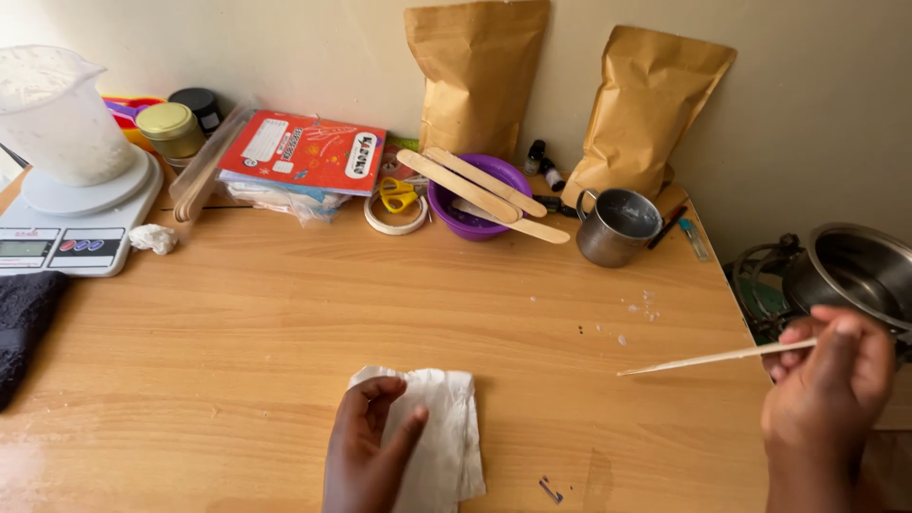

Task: Wiping a wooden table with a tissue, handling wooden sticks, and opening a small tin container.

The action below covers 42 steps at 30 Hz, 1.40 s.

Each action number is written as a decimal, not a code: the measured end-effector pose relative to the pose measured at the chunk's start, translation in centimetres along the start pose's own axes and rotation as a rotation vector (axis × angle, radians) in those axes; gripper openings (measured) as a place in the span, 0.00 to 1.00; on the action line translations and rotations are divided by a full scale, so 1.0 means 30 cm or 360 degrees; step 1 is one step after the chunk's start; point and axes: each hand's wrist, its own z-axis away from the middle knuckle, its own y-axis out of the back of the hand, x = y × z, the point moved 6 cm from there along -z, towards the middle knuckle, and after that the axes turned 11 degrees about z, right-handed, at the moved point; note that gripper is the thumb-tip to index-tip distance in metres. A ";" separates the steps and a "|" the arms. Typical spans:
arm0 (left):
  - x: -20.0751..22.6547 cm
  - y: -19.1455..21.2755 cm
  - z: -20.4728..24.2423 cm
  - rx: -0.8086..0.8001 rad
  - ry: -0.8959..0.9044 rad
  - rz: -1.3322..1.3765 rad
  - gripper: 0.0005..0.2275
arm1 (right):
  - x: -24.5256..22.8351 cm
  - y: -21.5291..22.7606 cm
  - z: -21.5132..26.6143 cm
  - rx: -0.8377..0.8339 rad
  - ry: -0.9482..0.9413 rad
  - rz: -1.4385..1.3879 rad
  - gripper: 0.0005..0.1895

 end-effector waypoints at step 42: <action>0.017 -0.190 0.091 -0.0706 -0.1294 -0.1803 0.40 | 0.156 -0.035 -0.094 0.0557 0.0496 0.0307 0.03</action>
